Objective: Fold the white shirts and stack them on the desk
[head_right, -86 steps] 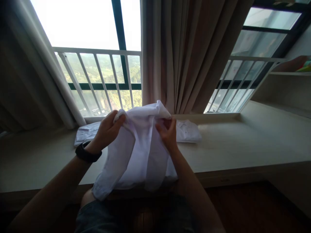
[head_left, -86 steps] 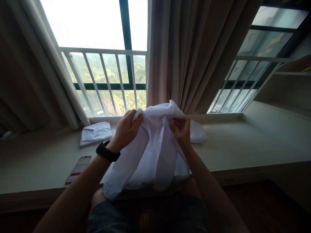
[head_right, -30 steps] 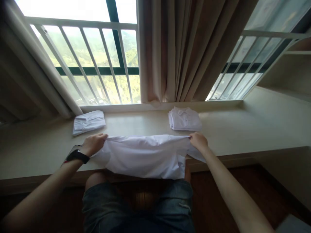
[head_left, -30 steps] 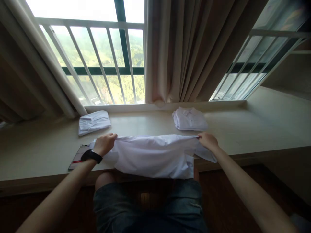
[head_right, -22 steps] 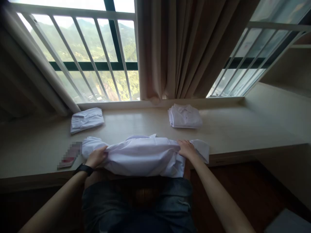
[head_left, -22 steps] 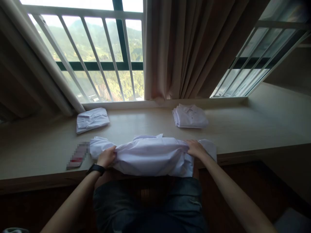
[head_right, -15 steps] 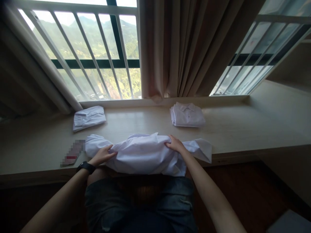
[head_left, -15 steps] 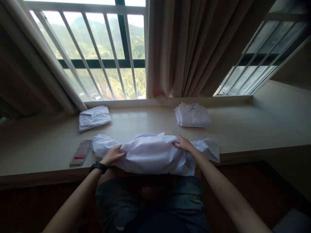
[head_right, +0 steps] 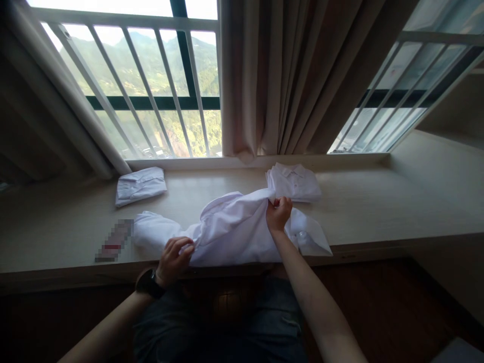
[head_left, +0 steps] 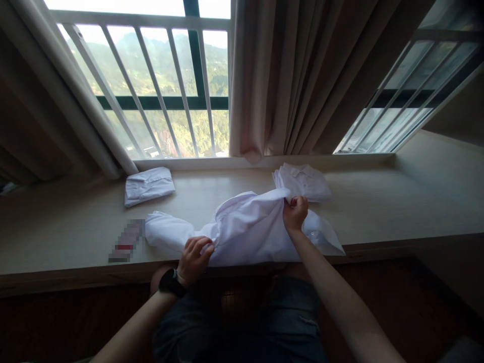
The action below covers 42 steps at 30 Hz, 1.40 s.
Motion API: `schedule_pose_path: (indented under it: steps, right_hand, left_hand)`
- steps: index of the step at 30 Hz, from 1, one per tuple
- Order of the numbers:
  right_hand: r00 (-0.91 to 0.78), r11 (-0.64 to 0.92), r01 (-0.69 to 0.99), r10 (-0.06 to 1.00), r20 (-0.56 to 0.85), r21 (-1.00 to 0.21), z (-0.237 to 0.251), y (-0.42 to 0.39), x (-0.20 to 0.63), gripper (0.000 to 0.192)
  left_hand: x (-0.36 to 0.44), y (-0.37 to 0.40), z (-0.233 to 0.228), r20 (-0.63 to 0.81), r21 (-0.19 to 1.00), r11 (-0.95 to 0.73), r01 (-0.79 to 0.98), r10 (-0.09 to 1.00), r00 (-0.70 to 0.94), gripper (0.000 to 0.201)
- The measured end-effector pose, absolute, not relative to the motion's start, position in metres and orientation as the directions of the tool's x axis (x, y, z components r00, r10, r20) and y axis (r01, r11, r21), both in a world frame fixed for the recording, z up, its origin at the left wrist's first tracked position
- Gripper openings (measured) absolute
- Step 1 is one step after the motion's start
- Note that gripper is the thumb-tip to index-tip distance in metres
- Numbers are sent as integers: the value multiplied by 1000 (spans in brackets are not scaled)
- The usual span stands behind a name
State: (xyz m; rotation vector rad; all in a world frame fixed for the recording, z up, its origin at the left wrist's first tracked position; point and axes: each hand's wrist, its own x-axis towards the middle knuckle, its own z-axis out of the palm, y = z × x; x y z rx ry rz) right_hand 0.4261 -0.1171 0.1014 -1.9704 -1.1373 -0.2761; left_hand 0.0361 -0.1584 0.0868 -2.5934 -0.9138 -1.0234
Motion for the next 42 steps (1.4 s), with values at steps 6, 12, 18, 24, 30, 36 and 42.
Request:
schedule_pose_path:
  steps: [6,12,18,24,30,36,42]
  right_hand:
    - [447,-279,814,861,242,-510,91,-162,362,15]
    - [135,-251,663,967,-218,-705,63,-203,251,42]
    - [132,-138,376,987,-94,-916,37,-207,237,22]
    - [-36,-25,-236,999,-16,-971,78,-253,242,42]
    - [-273,-113,-456,962,18,-883,150,-289,244,43]
    - [-441,-168,-409,897,33,-897,190,-298,282,44]
    - [-212,263,342,957,199,-902,236,-316,362,8]
  left_hand:
    - [64,-193,36,557,202,-587,784,727,401,12]
    - [78,-220,22,570,212,-747,630,619,541,17]
    - [71,-225,55,482,403,-741,537,670,564,30]
    - [71,-128,100,491,659,-558,505,827,274,41]
    - [108,-107,110,202,494,-792,360,507,838,84]
    - [147,-152,110,251,527,-816,237,417,874,49]
    - [109,-105,179,528,561,-718,411,693,491,22]
